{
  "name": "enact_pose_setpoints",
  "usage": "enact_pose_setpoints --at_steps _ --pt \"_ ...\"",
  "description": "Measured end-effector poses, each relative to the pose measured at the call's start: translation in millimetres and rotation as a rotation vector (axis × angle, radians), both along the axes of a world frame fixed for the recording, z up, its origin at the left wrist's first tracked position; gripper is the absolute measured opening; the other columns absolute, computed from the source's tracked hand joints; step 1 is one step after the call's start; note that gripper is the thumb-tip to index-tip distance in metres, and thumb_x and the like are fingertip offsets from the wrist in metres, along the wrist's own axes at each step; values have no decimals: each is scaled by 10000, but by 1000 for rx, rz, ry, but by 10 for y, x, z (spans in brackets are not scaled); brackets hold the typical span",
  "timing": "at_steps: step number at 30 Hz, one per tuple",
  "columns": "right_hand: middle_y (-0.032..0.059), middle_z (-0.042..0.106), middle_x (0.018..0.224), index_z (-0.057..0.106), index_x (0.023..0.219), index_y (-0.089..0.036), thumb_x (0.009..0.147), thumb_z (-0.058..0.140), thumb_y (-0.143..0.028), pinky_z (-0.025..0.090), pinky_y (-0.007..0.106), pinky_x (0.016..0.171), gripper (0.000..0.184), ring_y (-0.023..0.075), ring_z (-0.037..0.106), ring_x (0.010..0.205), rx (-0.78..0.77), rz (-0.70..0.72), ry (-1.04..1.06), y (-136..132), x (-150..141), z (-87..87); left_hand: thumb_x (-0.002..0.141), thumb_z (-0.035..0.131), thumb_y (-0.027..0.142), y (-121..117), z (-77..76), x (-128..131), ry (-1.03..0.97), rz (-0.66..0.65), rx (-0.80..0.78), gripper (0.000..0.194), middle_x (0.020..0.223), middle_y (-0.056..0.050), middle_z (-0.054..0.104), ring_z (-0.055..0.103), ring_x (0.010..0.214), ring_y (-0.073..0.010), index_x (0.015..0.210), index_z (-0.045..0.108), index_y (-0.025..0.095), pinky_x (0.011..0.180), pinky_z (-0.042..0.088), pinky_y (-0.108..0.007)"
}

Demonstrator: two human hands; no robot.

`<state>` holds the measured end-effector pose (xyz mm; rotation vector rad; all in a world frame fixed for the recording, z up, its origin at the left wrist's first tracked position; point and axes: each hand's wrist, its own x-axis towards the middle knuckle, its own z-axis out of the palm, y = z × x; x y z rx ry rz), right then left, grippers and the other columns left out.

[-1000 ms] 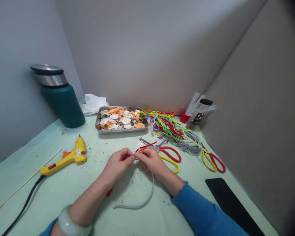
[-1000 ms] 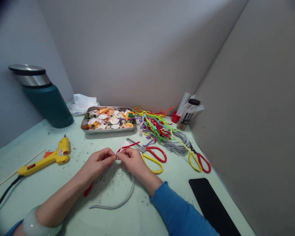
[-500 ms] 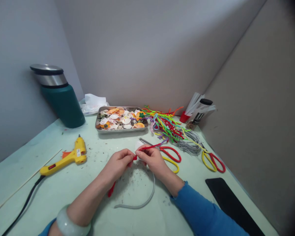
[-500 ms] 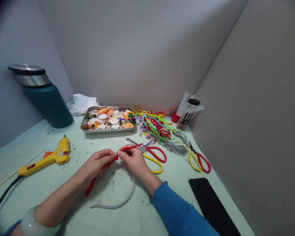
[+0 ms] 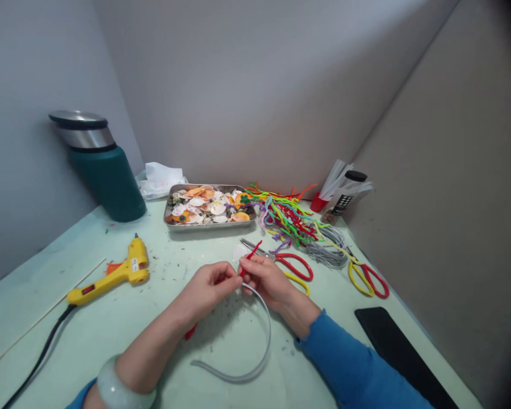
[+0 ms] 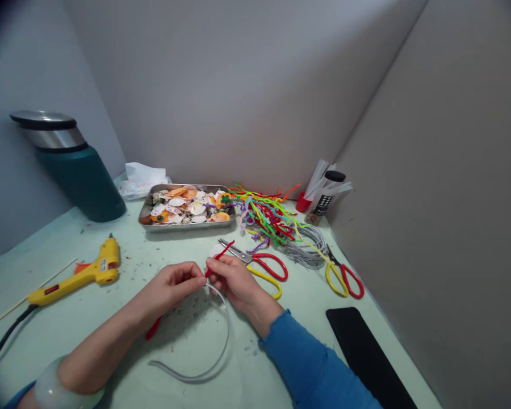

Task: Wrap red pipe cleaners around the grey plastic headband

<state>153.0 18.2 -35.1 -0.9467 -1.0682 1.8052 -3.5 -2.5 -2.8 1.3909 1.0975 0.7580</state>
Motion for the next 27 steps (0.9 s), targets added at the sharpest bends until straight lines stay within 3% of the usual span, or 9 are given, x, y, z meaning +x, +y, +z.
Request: enact_pose_setpoints --at_steps 7,12,17,22,27 --pt "-67 422 479 499 605 -161 678 731 -404 342 202 411 344 58 358 406 -26 -10 31 -18 -28 52 751 627 368 -30 77 -4 -155 0 -63 237 450 84 400 338 431 -71 644 530 180 463 236 -208" --pt "-68 442 503 494 633 -164 691 727 -411 356 209 423 345 59 385 411 -44 -19 79 24 -1 17 769 630 316 -25 39 12 -186 41 -22 176 561 52 553 477 507 -88 848 563 173 502 321 -200" --pt "-77 416 459 515 653 -156 695 733 -383 338 197 411 318 54 356 393 -59 28 71 0 -2 48 784 616 245 -31 35 6 -255 -39 48 157 840 -43 692 655 799 -182 904 546 173 744 472 -283" --pt "-82 405 465 525 673 -151 677 753 -407 338 187 408 342 48 345 398 -33 59 46 -8 -19 35 765 628 224 -35 38 7 -241 1 100 158 830 -40 695 670 782 -194 891 551 168 759 503 -316" --pt "-75 421 474 514 651 -151 685 745 -433 330 187 385 366 50 367 387 -27 116 19 8 -22 -22 774 617 249 -50 53 29 -227 -47 38 145 782 -62 718 681 733 -203 869 595 141 744 518 -333"
